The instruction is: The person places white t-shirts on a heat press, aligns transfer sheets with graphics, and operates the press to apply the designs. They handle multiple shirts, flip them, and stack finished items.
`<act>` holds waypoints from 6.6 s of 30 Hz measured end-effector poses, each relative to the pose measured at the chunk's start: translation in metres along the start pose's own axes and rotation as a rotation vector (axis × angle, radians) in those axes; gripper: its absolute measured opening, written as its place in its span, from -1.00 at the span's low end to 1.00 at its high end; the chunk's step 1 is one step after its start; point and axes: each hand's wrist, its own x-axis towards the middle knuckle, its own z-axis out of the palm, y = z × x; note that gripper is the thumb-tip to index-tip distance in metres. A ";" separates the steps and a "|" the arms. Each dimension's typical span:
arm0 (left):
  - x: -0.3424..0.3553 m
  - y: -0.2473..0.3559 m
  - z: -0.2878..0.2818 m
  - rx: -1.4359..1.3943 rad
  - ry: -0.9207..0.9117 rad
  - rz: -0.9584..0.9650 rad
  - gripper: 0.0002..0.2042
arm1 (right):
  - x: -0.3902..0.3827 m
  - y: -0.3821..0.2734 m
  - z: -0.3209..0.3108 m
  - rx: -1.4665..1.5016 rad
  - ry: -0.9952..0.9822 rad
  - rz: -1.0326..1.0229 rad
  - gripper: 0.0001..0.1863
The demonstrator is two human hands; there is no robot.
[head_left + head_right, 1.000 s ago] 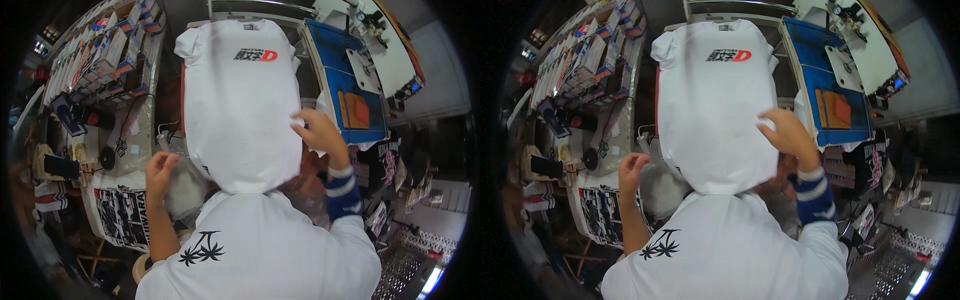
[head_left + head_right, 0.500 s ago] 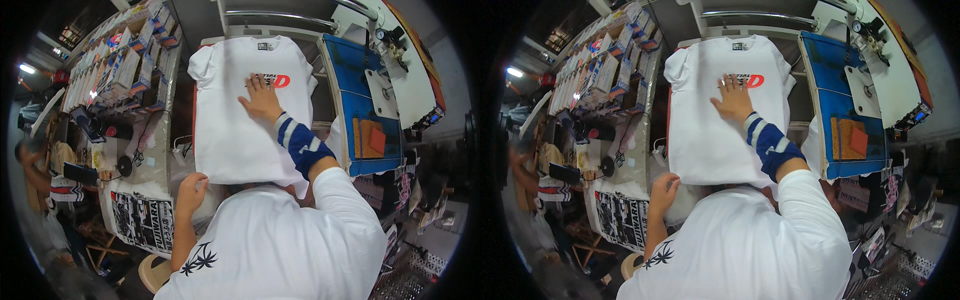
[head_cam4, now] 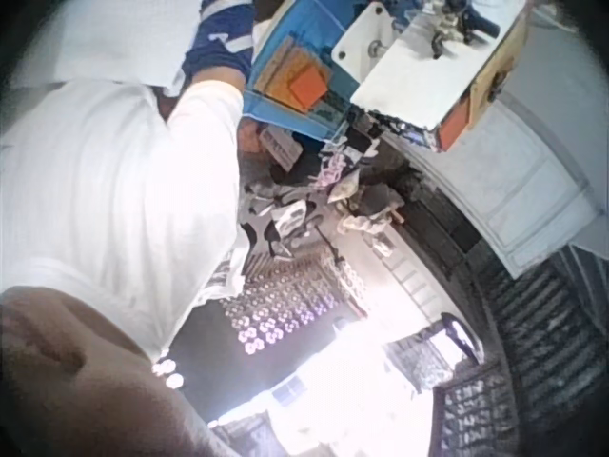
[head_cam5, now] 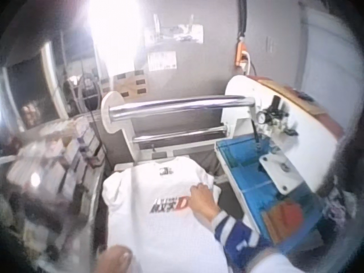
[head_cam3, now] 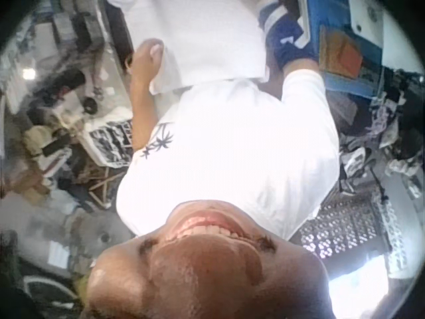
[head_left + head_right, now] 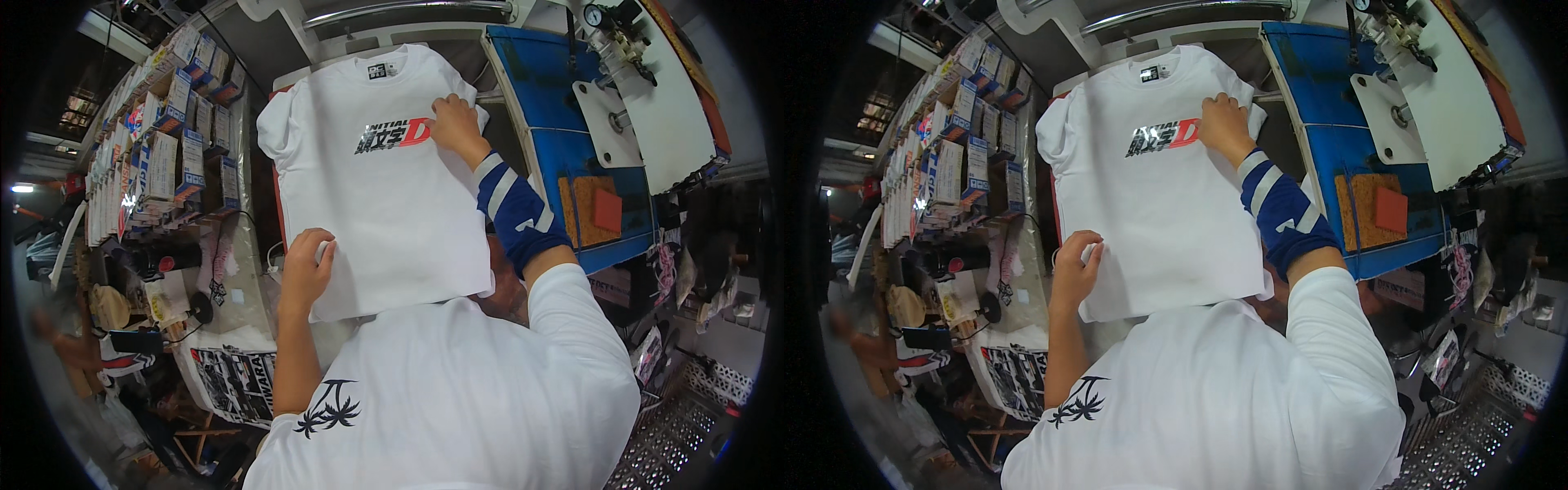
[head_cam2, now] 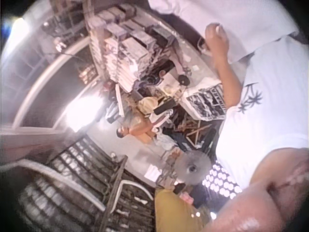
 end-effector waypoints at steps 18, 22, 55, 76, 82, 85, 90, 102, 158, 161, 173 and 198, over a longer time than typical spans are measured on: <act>-0.040 -0.028 -0.005 -0.026 0.039 -0.068 -0.89 | 0.020 0.001 -0.009 0.149 -0.266 0.238 -0.80; -0.010 -0.052 -0.007 -0.002 0.085 -0.014 -0.86 | 0.016 0.002 -0.014 0.192 -0.284 0.267 -0.74; 0.019 0.122 -0.016 -1.018 -0.736 0.684 -0.77 | -0.370 -0.139 -0.523 -0.039 0.254 -0.128 -0.75; -0.170 0.000 -0.186 -0.606 0.006 0.092 -0.85 | -0.347 -0.061 -0.281 0.536 -0.051 0.112 -0.82; -0.174 0.002 -0.195 -0.442 0.054 0.028 -0.85 | -0.344 -0.046 -0.259 0.451 0.045 0.145 -0.85; -0.178 -0.008 -0.185 -0.445 0.024 0.019 -0.76 | -0.344 -0.057 -0.246 0.477 -0.042 0.144 -0.87; -0.162 -0.013 -0.174 -0.306 -0.036 -0.098 -0.84 | -0.352 -0.022 -0.219 0.763 -0.240 0.311 -0.82; -0.117 -0.003 -0.196 -0.259 0.242 0.028 -0.91 | -0.255 -0.037 -0.304 0.535 -0.085 0.153 -0.87; 0.346 -0.247 -0.019 0.198 0.496 -0.488 -0.66 | 0.173 0.069 0.048 0.251 0.156 0.483 -0.65; 0.345 -0.210 0.001 0.480 0.592 -0.018 -0.74 | 0.164 0.024 0.047 0.040 0.417 0.113 -0.68; 0.293 -0.100 0.063 0.577 0.154 0.291 -0.58 | 0.111 -0.075 0.060 -0.006 0.176 -0.297 -0.40; -0.139 -0.102 -0.021 -0.115 0.337 -0.334 -0.81 | -0.258 -0.012 -0.089 0.159 0.009 -0.272 -0.72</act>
